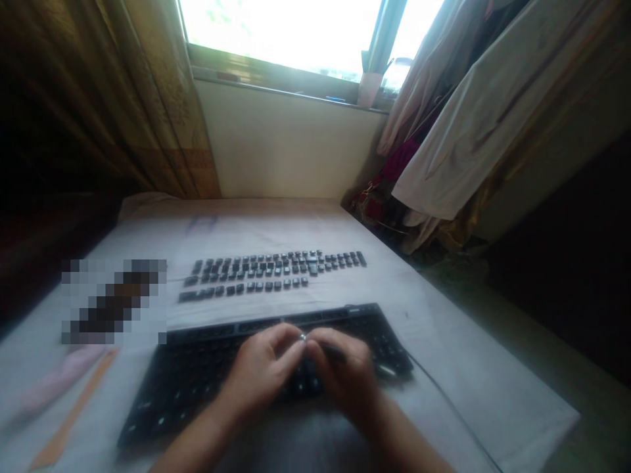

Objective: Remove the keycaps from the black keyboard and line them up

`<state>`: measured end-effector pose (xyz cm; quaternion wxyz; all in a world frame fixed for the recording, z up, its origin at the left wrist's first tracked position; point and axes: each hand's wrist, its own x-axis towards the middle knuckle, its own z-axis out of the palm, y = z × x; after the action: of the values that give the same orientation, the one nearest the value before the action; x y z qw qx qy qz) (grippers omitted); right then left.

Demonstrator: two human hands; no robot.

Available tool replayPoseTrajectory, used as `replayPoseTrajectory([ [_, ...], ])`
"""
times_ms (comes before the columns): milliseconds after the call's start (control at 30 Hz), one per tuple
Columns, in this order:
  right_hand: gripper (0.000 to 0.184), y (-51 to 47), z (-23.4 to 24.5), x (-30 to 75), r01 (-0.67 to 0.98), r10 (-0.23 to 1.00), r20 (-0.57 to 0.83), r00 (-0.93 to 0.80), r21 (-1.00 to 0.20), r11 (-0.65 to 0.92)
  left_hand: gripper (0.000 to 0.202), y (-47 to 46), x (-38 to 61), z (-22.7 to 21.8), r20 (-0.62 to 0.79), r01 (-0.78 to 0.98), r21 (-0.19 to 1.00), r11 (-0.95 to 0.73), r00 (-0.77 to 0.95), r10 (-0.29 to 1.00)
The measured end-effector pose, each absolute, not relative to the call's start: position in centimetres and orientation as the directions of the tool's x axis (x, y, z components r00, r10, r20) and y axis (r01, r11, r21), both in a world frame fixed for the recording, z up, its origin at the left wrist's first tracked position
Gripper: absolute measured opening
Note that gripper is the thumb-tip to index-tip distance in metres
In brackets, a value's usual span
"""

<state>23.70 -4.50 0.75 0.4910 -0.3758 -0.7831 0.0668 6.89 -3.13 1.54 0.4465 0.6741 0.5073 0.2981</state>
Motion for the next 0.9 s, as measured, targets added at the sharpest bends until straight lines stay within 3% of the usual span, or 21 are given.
replayPoseTrajectory([
  [200, 0.015, -3.9, 0.0, 24.0, 0.589, 0.645, 0.731, -0.222, -0.426, 0.686, 0.027, -2.7, 6.5, 1.6, -0.122, 0.447, 0.895, -0.014, 0.274, 0.954],
  [500, 0.016, -4.2, 0.9, 24.0, 0.433, 0.622, 0.731, -0.282, -0.482, 0.762, 0.039, -2.1, 6.0, 2.3, -0.257, 0.318, 0.936, 0.147, 0.335, 0.906],
  [767, 0.010, -3.4, 1.7, 24.9, 0.450, 0.623, 0.689, -0.370, -0.454, 0.769, 0.044, -2.2, 6.1, 2.2, -0.309, 0.329, 0.925, 0.191, 0.358, 0.881],
  [833, 0.008, -1.9, 2.2, 26.1, 0.505, 0.670, 0.672, -0.316, -0.478, 0.718, 0.045, -2.0, 5.8, 2.2, -0.286, 0.313, 0.932, 0.180, 0.335, 0.898],
  [900, 0.010, 0.3, 2.6, 27.4, 0.611, 0.797, 0.572, -0.194, -0.565, 0.554, 0.046, -1.7, 5.4, 2.3, -0.268, 0.315, 0.933, 0.173, 0.287, 0.920],
])
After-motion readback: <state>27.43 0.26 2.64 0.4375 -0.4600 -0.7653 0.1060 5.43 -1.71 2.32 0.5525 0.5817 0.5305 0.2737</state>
